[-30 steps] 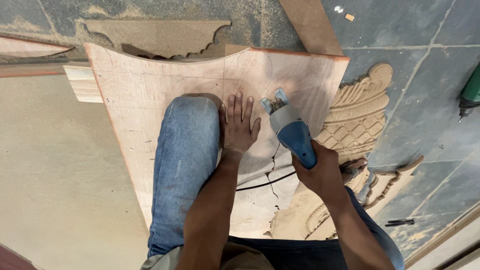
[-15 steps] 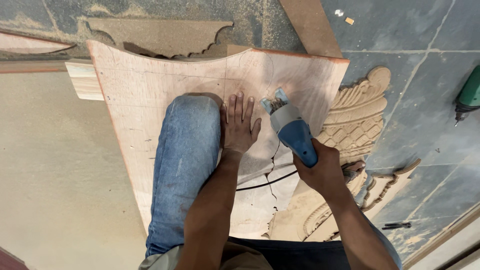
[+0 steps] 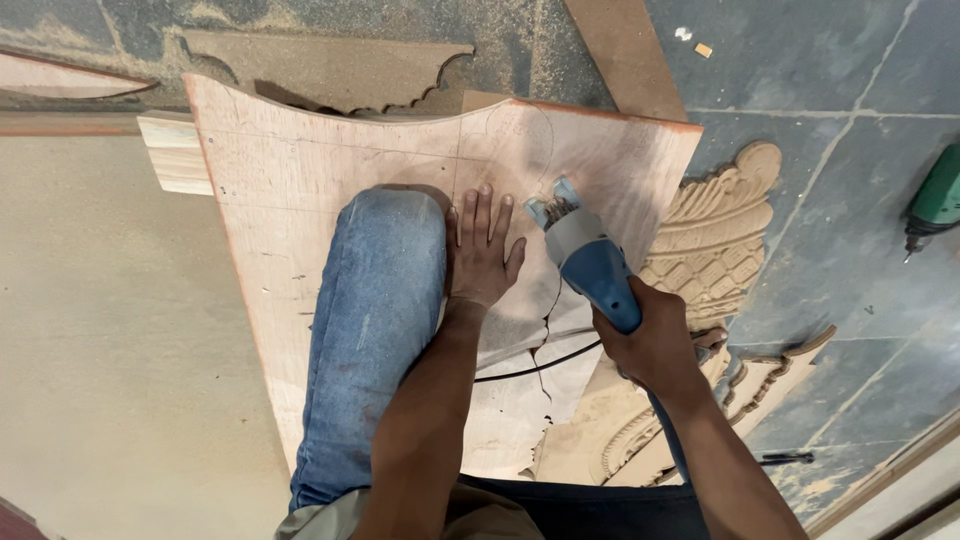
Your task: The person uses a jigsaw to cut a decorative shape out of a large sheet of plywood. They follow a pre-drawn outline, carefully maneuvering the tool along the curved lines.
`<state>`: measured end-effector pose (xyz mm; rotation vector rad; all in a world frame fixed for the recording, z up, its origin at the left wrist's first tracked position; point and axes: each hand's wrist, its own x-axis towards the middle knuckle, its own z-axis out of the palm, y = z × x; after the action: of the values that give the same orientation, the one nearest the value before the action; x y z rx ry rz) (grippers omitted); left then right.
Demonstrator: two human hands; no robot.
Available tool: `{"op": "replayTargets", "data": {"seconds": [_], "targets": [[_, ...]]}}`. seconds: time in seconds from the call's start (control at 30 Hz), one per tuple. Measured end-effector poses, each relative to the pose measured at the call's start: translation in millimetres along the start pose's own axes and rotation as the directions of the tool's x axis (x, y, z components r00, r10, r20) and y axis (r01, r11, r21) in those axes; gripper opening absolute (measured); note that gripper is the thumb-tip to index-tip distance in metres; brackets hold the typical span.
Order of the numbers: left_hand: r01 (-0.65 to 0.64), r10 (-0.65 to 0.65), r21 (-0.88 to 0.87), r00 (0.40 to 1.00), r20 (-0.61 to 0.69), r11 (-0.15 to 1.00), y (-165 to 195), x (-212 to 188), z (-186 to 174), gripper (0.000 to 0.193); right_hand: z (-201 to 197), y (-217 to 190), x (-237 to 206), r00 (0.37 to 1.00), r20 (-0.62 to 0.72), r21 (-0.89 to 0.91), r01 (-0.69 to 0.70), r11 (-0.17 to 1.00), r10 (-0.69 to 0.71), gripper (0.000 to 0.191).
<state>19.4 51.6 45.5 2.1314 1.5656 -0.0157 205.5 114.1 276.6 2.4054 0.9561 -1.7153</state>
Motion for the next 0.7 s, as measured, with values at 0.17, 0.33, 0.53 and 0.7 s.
{"op": "replayTargets", "data": {"seconds": [0.17, 0.33, 0.53, 0.7], "targets": [[0.0, 0.0, -0.017, 1.0, -0.025, 1.0, 0, 0, -2, 0.069, 3, 8, 2, 0.994, -0.06, -0.069, 0.092, 0.993, -0.096, 0.016], [0.009, -0.01, -0.008, 0.999, -0.037, 1.0, 2, 2, -7, 0.069, 5, 16, 5, 0.962, -0.114, -0.142, 0.233, 0.962, -0.25, 0.019], [0.003, -0.005, -0.023, 0.998, -0.059, 1.0, 2, 3, -7, 0.07, 4, 12, 4, 0.982, -0.102, -0.127, 0.148, 0.981, -0.161, 0.019], [0.015, -0.015, -0.012, 1.0, -0.014, 1.0, 2, 3, -5, 0.069, 4, 7, 4, 0.978, -0.105, -0.142, 0.165, 0.976, -0.18, 0.019]]}}
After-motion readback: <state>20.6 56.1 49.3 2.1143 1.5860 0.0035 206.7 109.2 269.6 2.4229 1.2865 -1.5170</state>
